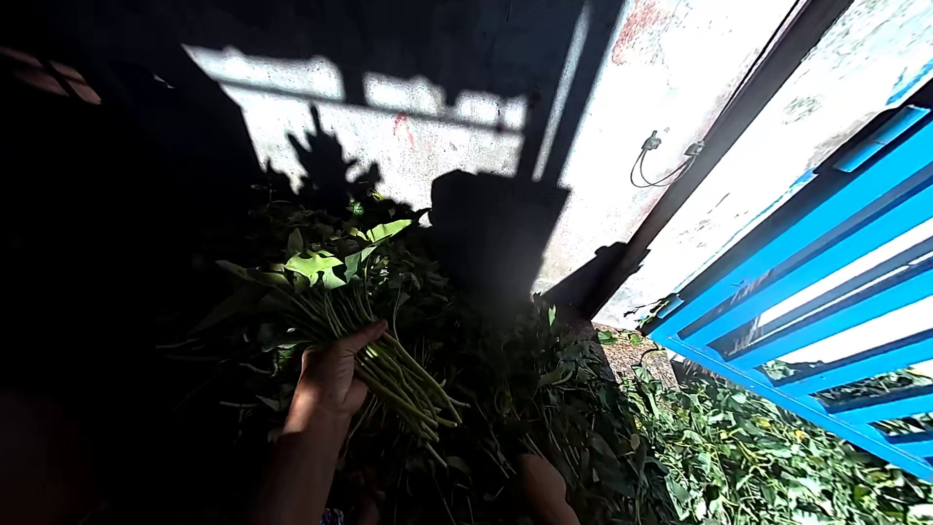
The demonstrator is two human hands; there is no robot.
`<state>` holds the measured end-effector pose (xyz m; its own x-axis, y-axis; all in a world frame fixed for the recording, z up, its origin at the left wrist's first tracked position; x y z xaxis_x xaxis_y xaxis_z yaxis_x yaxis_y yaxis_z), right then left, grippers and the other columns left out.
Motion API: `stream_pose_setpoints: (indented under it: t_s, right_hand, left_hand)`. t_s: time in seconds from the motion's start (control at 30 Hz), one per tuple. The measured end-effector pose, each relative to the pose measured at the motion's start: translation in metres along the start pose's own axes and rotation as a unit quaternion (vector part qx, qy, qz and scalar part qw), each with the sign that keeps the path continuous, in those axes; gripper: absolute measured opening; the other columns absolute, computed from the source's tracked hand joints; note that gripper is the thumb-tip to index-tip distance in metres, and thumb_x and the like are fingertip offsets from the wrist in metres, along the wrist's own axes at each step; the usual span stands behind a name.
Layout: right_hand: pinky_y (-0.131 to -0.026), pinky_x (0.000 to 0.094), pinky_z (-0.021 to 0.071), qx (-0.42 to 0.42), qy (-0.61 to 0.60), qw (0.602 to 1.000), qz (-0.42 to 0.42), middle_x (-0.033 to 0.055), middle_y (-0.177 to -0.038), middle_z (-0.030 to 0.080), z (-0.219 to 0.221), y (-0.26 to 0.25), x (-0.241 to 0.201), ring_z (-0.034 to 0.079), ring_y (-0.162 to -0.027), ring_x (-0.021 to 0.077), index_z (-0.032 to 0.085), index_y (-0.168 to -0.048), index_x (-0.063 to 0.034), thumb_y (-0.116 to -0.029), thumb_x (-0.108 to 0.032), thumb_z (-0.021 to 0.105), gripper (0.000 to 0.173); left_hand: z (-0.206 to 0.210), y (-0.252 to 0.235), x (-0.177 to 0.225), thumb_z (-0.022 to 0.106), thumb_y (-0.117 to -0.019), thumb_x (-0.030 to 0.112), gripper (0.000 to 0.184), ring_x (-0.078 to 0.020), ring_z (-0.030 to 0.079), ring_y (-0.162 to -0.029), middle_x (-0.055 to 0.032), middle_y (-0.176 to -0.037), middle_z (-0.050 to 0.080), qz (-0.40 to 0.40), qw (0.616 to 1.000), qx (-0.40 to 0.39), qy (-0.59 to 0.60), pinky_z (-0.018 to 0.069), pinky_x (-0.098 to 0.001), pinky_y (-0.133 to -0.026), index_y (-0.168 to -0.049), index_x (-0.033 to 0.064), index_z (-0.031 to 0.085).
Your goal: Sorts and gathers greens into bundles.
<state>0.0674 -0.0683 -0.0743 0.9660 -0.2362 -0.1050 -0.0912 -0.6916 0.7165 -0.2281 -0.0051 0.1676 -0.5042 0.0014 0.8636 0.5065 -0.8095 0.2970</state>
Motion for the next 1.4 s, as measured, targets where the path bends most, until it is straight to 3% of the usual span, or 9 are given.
stream_pose_setpoints:
  t_s: [0.17,0.33,0.4,0.53,0.67,0.83,1.03,1.2,1.4]
  right_hand:
    - [-0.093,0.0651,0.0526,0.028,-0.035,0.999,-0.018,0.0210,-0.135,0.063,0.051,-0.032,0.016,0.062,-0.121,0.0426,0.069,-0.127,-0.0118,-0.0968,-0.037,0.061,0.040]
    - [-0.089,0.0565,0.0567,0.242,-0.219,0.939,-0.108,0.0221,-0.116,0.070,0.034,0.000,0.003,0.071,-0.105,0.0381,0.060,-0.130,0.0004,-0.1030,-0.019,0.048,0.035]
    - [-0.089,0.0549,0.0550,0.158,-0.385,0.905,-0.090,0.0242,-0.113,0.068,0.019,0.002,0.004,0.068,-0.102,0.0362,0.053,-0.135,0.0019,-0.1041,-0.016,0.047,0.036]
    - [-0.048,0.0327,0.0421,0.115,-0.610,0.780,-0.076,0.0055,-0.070,0.051,-0.011,0.013,-0.004,0.046,-0.053,0.0141,0.065,-0.108,-0.0004,-0.1089,-0.023,0.047,0.029]
    - [-0.055,0.0305,0.0490,0.143,-0.673,0.709,-0.151,0.0066,-0.078,0.062,-0.039,0.041,-0.018,0.055,-0.060,0.0129,0.066,-0.119,0.0000,-0.1072,-0.019,0.051,0.027]
    - [-0.069,0.0358,0.0589,0.122,-0.701,0.662,-0.235,0.0133,-0.093,0.071,-0.055,0.070,-0.043,0.068,-0.077,0.0186,0.065,-0.123,0.0034,-0.1027,-0.010,0.057,0.025]
    - [-0.072,0.0321,0.0610,0.164,-0.634,0.677,-0.336,0.0110,-0.090,0.075,-0.058,0.094,-0.078,0.071,-0.077,0.0148,0.070,-0.115,0.0055,-0.0995,-0.003,0.061,0.020]
    - [-0.076,0.0318,0.0615,0.225,-0.567,0.701,-0.369,0.0116,-0.097,0.073,-0.053,0.095,-0.088,0.071,-0.083,0.0161,0.073,-0.112,0.0032,-0.0938,-0.003,0.068,0.020]
    - [-0.062,0.0307,0.0570,0.136,-0.668,0.653,-0.331,0.0098,-0.086,0.070,-0.078,0.099,-0.103,0.065,-0.069,0.0142,0.067,-0.119,0.0039,-0.0995,-0.009,0.063,0.024]
  left_hand:
    - [0.000,0.002,-0.002,0.077,-0.0807,-0.006,0.034,-0.0216,0.073,-0.085,-0.0140,-0.100,0.074,-0.017,1.000,-0.006,-0.010,0.0631,-0.0392,-0.073,-0.113,-0.0008,0.065]
    - [0.003,0.004,-0.005,0.077,-0.0808,-0.007,0.035,-0.0214,0.074,-0.085,-0.0140,-0.100,0.074,-0.021,0.999,-0.019,-0.016,0.0629,-0.0381,-0.073,-0.113,-0.0003,0.065]
    - [0.004,0.004,-0.010,0.077,-0.0825,-0.005,0.038,-0.0218,0.074,-0.087,-0.0137,-0.101,0.074,-0.026,0.998,-0.030,-0.038,0.0629,-0.0390,-0.075,-0.118,0.0013,0.064]
    - [0.003,0.001,-0.028,0.075,-0.0849,-0.007,0.039,-0.0346,0.075,-0.084,-0.0234,-0.099,0.073,-0.057,0.994,-0.058,-0.067,0.0642,-0.0482,-0.076,-0.121,-0.0061,0.060]
    - [0.007,0.007,-0.045,0.071,-0.0840,-0.014,0.029,-0.0360,0.074,-0.071,-0.0253,-0.084,0.072,-0.055,0.992,-0.087,-0.074,0.0645,-0.0457,-0.068,-0.110,-0.0103,0.059]
    - [0.010,0.013,-0.072,0.083,-0.0715,-0.014,0.051,-0.0301,0.074,-0.069,-0.0214,-0.083,0.073,-0.022,0.987,-0.069,-0.145,0.0649,-0.0395,-0.065,-0.113,-0.0101,0.055]
    - [0.012,0.021,-0.083,0.094,-0.0588,-0.005,0.071,-0.0209,0.073,-0.095,-0.0149,-0.103,0.073,-0.003,0.975,-0.087,-0.203,0.0628,-0.0361,-0.084,-0.119,-0.0054,0.057]
    - [0.013,0.022,-0.081,0.094,-0.0584,-0.004,0.067,-0.0182,0.073,-0.095,-0.0137,-0.103,0.073,0.008,0.970,-0.088,-0.225,0.0627,-0.0340,-0.083,-0.116,-0.0048,0.060]
    - [0.013,0.024,-0.080,0.094,-0.0582,-0.003,0.078,-0.0172,0.070,-0.105,-0.0126,-0.113,0.070,-0.011,0.959,-0.130,-0.252,0.0605,-0.0332,-0.090,-0.125,-0.0027,0.055]
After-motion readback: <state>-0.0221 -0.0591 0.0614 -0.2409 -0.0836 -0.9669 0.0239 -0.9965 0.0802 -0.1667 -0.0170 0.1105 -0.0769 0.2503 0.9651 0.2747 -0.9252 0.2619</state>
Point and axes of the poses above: each hand's wrist, its own y-axis away from the middle knuckle, its own z-axis out of the palm, x = y × z, the point moved 1 cm from there along -y, towards the middle knuckle
